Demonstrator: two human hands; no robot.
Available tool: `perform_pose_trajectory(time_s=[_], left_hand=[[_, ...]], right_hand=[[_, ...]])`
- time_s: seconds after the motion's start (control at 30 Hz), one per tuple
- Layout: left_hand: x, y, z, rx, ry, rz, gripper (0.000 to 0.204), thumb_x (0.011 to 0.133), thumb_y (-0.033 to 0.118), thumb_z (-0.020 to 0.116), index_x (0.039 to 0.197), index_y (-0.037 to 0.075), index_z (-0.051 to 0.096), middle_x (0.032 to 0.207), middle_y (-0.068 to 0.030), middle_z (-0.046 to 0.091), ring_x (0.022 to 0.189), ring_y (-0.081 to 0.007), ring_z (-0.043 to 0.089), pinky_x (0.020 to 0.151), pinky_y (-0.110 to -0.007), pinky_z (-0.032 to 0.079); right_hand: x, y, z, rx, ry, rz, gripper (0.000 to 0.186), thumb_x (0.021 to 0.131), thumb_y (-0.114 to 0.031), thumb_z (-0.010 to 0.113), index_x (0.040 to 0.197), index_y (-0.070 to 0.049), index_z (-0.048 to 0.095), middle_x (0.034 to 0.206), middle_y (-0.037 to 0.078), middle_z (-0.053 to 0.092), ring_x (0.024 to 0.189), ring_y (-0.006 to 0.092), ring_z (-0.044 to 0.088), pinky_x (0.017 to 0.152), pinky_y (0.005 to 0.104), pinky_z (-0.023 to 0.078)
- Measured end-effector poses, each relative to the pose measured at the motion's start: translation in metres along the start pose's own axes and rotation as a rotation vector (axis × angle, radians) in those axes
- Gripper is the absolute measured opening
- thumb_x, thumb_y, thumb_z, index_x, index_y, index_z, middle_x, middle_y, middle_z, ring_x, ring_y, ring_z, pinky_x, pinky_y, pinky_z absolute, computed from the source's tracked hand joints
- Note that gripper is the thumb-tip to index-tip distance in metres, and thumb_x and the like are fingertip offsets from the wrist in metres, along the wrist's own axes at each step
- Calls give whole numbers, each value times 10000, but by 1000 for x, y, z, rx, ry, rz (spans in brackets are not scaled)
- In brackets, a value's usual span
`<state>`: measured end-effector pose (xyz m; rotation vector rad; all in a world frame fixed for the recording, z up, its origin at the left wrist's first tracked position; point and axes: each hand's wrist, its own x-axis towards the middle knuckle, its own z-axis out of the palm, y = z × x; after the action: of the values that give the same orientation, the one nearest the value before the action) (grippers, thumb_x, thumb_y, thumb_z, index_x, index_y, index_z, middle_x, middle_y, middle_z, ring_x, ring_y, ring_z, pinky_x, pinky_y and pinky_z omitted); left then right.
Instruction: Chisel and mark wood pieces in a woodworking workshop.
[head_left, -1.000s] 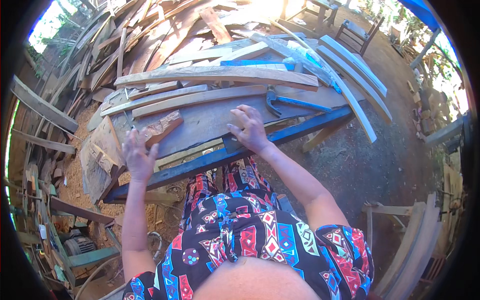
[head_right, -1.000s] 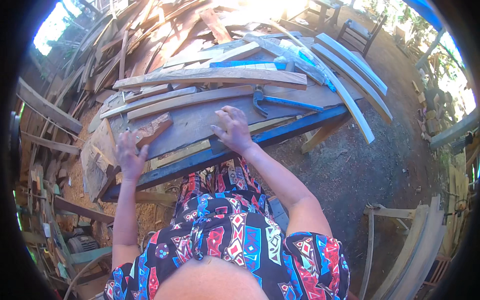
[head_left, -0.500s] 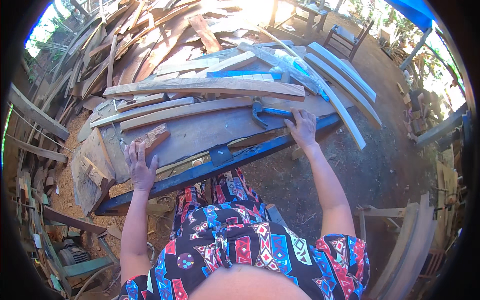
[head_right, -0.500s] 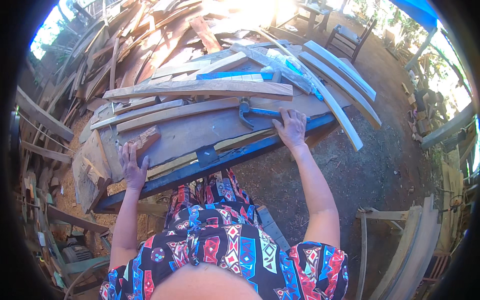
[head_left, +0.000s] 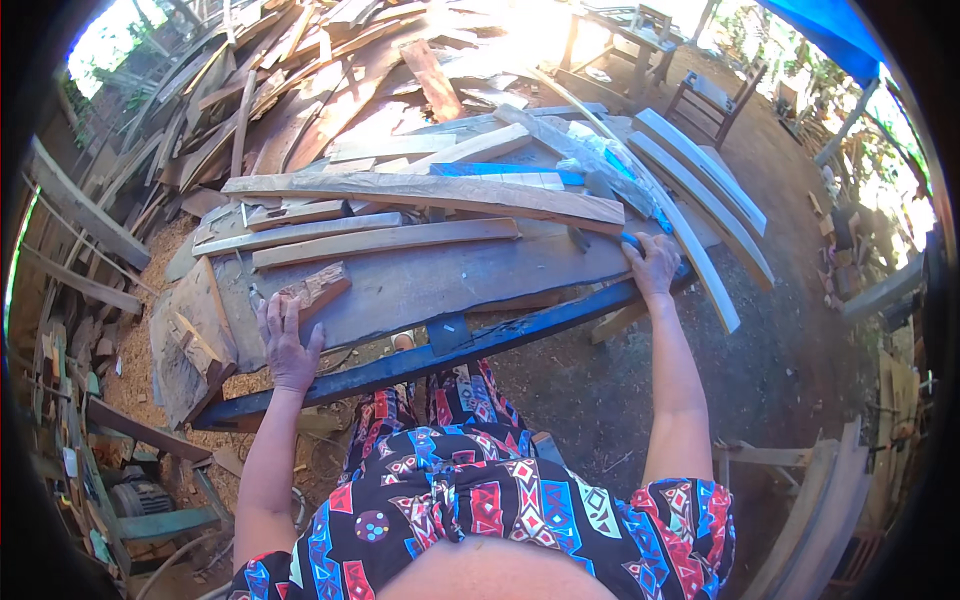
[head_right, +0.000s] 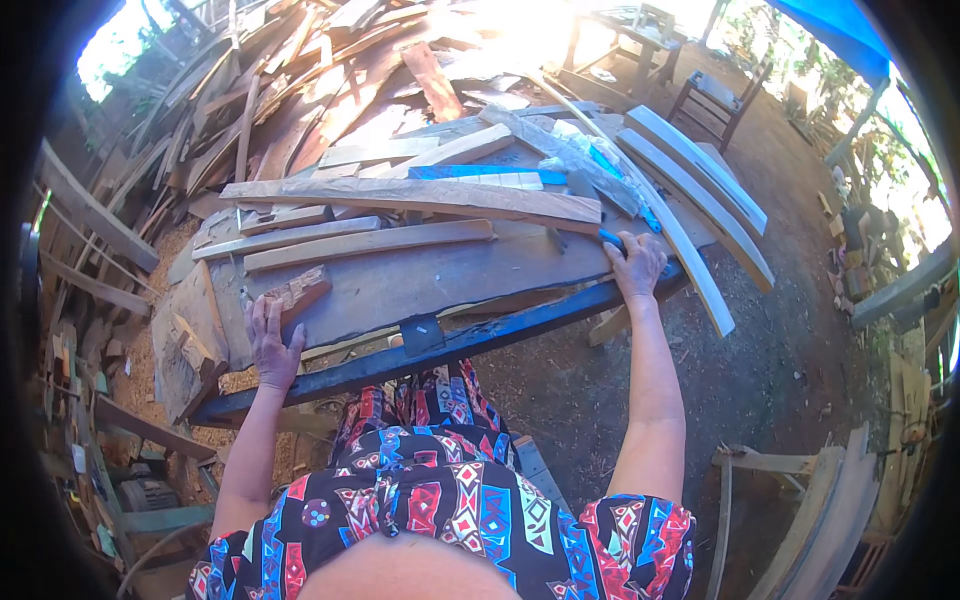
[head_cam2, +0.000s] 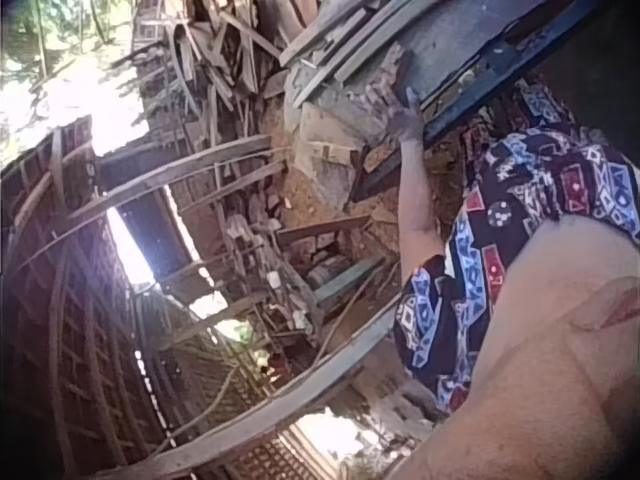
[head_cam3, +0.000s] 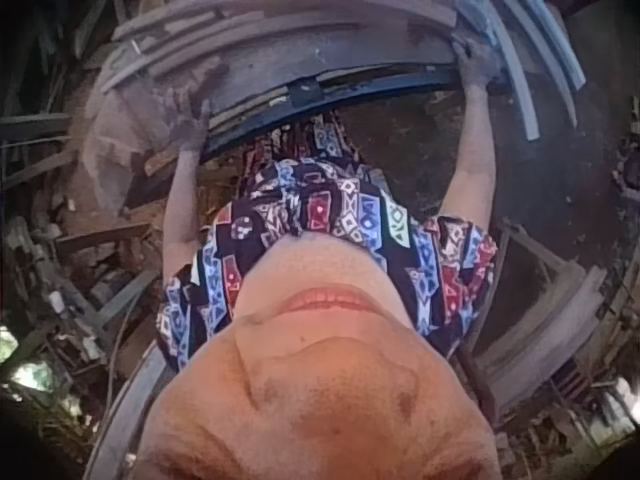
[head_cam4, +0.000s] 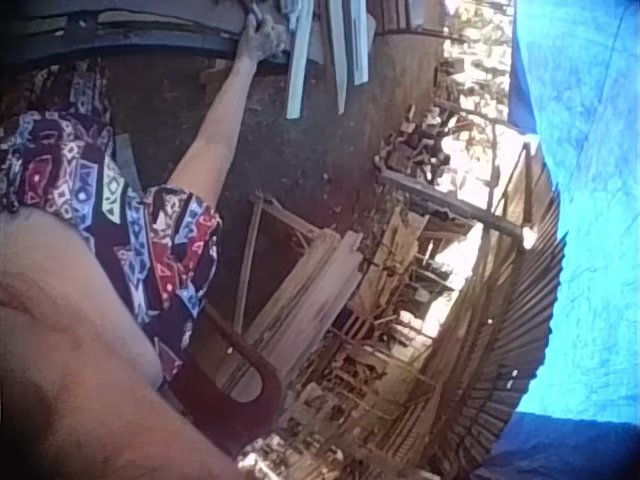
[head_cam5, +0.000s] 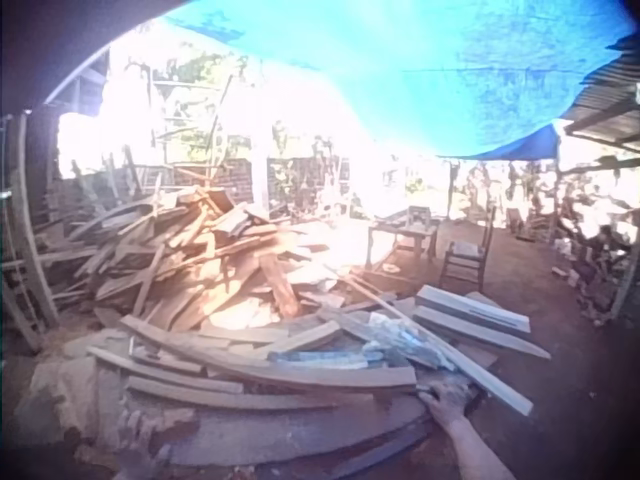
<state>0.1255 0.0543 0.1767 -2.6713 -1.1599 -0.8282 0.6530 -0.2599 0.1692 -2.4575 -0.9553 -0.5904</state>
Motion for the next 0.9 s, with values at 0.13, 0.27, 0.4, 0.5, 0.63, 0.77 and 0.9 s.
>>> perform_pose_trajectory(time_s=[0.13, 0.27, 0.4, 0.5, 0.63, 0.77, 0.9], left_hand=[[-4, -6, -5, -12, 19, 0, 606, 774, 300, 700, 1310, 103, 498, 1416, -187, 378, 1363, -429, 279, 1113, -506, 282], [8, 5, 4, -30, 42, -6, 614, 759, 339, 704, 1301, 131, 505, 1411, -165, 387, 1364, -405, 284, 1094, -521, 285], [-6, -8, -2, -9, 39, -42, 648, 744, 396, 705, 1326, 191, 506, 1417, -132, 386, 1372, -360, 284, 1064, -535, 291], [-12, -10, -1, 19, 51, -56, 676, 738, 417, 706, 1354, 233, 498, 1425, -126, 379, 1372, -340, 288, 1051, -550, 294], [-9, 0, -2, -18, 84, -72, 687, 760, 395, 699, 1385, 252, 453, 1445, -118, 372, 1414, -338, 251, 1114, -620, 136], [-11, 18, -11, -51, 153, -47, 681, 755, 348, 693, 1375, 188, 461, 1428, -117, 396, 1414, -341, 254, 1126, -612, 108], [5, 70, -18, -563, 202, 66, 652, 767, 326, 693, 1345, 109, 483, 1350, -150, 467, 1296, -357, 420, 1072, -507, 327]], right_hand=[[18, -4, 10, -44, -17, -34, 282, 736, -359, 733, 944, -169, 714, 901, 54, 624, 924, 283, 592, 814, 434, 445], [57, 21, -7, 249, 212, 108, 258, 893, -169, 633, 1099, -13, 646, 1013, 156, 625, 934, 286, 597, 843, 378, 478], [78, -86, -56, 433, 12, -153, 485, 836, -292, 698, 1228, -30, 582, 1110, 167, 587, 1033, 299, 567, 913, 410, 443], [80, -130, -53, 57, -266, -470, 710, 707, -353, 771, 1309, -67, 526, 1170, 184, 568, 1139, 329, 530, 949, 441, 423], [89, -115, -31, -155, -530, -303, 784, 562, -321, 805, 1259, -84, 535, 1129, 187, 603, 1085, 364, 573, 908, 467, 443], [81, -157, -80, -74, -737, -307, 589, 504, -290, 816, 998, -48, 606, 971, 193, 642, 920, 381, 632, 818, 455, 478], [51, -199, -144, 11, -693, -300, 520, 499, -285, 819, 884, -23, 590, 920, 205, 636, 886, 386, 633, 794, 449, 483]])
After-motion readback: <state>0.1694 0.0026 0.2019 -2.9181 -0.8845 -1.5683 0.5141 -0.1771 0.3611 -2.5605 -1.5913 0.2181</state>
